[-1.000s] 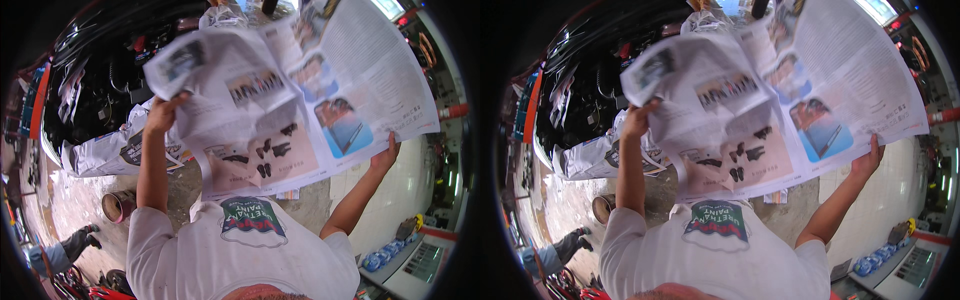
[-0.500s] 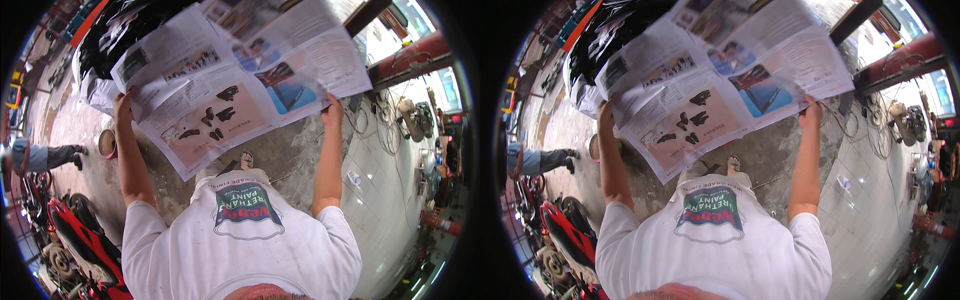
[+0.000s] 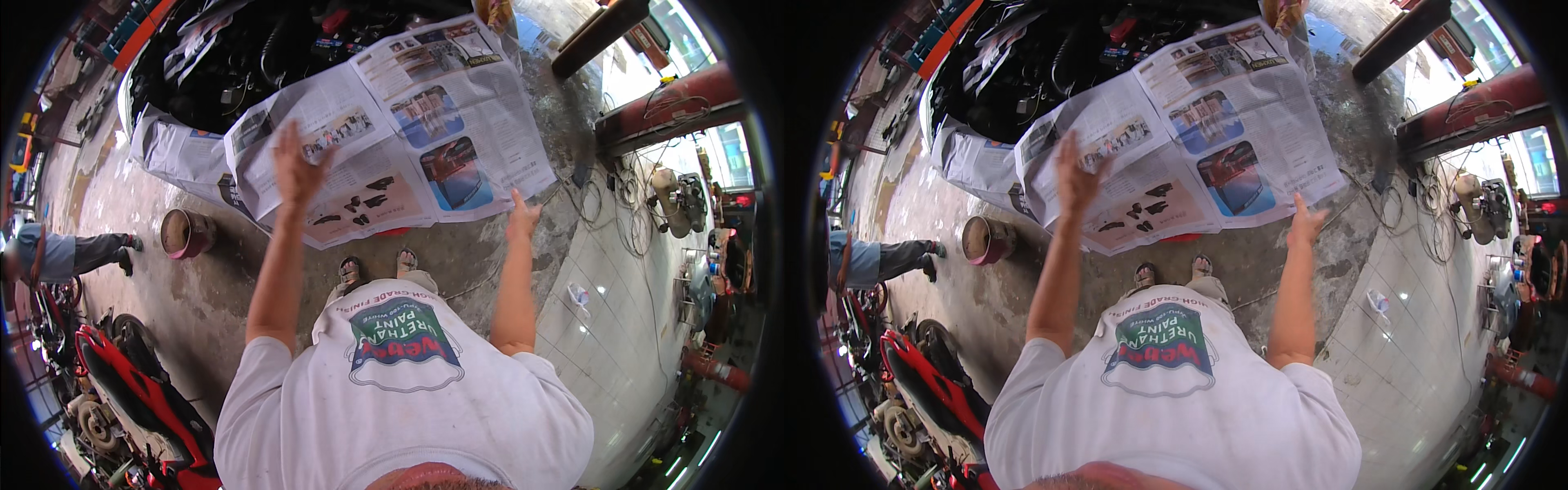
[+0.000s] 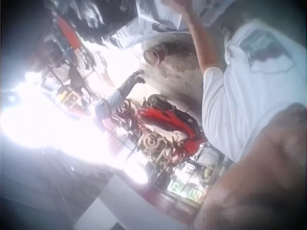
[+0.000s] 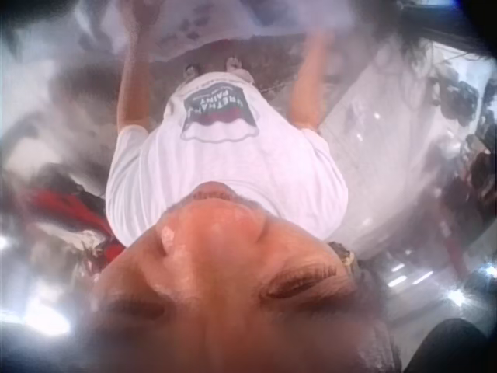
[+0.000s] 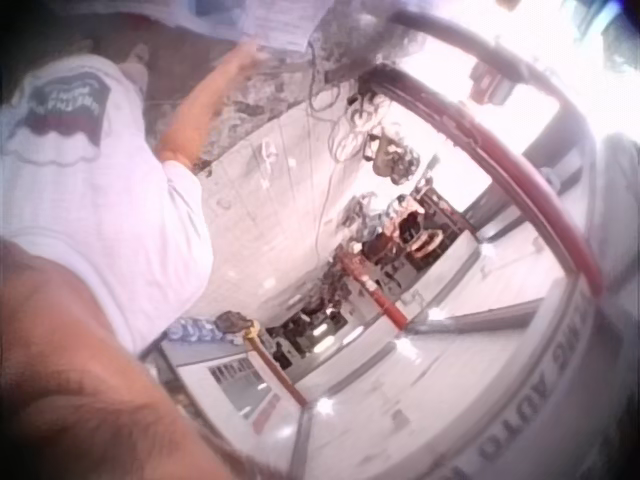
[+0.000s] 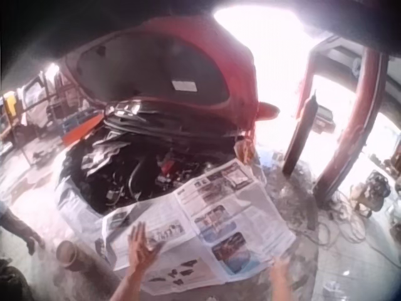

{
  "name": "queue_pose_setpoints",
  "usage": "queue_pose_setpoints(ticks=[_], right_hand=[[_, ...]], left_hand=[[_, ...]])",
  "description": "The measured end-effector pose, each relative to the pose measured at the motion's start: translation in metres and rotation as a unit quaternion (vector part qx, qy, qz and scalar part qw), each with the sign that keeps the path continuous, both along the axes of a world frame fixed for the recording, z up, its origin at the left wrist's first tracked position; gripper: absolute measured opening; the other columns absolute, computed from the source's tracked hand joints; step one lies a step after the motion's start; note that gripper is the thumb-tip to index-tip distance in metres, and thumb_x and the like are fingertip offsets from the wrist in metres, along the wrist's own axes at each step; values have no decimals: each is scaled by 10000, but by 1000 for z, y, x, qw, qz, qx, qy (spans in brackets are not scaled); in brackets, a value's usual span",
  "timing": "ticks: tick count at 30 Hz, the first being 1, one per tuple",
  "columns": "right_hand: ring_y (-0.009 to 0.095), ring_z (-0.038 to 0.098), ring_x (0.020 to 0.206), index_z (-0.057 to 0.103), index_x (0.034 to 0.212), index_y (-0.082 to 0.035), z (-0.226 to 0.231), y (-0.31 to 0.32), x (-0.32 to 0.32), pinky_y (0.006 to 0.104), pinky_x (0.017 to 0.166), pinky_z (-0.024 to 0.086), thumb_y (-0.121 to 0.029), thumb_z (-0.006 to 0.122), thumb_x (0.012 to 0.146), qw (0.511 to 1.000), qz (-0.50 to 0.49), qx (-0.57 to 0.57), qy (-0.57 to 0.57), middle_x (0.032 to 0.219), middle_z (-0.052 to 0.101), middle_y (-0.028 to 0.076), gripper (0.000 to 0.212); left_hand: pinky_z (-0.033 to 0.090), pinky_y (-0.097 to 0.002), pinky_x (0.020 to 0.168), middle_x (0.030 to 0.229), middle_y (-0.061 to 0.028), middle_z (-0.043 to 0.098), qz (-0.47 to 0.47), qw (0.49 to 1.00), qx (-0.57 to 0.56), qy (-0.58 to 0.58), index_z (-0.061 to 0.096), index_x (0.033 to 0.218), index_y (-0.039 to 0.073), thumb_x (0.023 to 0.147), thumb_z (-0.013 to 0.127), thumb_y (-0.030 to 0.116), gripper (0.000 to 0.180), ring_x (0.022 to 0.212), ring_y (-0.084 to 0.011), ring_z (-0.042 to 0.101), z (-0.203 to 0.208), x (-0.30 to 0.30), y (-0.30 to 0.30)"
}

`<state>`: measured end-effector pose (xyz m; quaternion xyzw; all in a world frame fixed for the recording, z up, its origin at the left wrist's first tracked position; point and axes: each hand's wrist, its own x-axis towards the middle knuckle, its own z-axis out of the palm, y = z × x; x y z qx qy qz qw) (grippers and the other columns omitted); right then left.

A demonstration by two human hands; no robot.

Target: The person unfolds and places multiple newspaper sheets over the open engine bay of a red car. They smooth the papers to cover the engine components and surrounding areas.

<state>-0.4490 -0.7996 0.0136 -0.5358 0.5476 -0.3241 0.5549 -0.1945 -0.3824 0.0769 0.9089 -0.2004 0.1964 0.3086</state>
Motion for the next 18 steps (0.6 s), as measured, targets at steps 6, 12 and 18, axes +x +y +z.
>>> queue_pose_setpoints(ticks=[6,12,18], right_hand=[[447,164,1569,223,1627,3,87,49,59,542,1271,165,-467,803,864,797,255,-540,95,1683,196,281,1068],[391,140,1586,292,1624,-56,101,68,172,567,1275,109,-827,647,751,521,586,-603,146,1714,225,131,1218],[354,123,1592,284,1635,-91,79,48,230,593,1274,69,-953,576,621,453,645,-595,158,1720,221,82,1363]], left_hand=[[205,-646,1218,1575,-98,496,-32,994,104,-11,570,1471,146,936,726,372,602,1504,-376,364,-35,-28,-68],[274,-657,1177,1445,-56,616,-113,986,99,-69,712,1251,106,909,730,227,364,1361,-324,536,-40,-7,-63],[283,-617,1193,1442,-129,601,-83,996,26,11,634,1350,79,898,742,259,499,1374,-341,516,-19,-13,-74]])
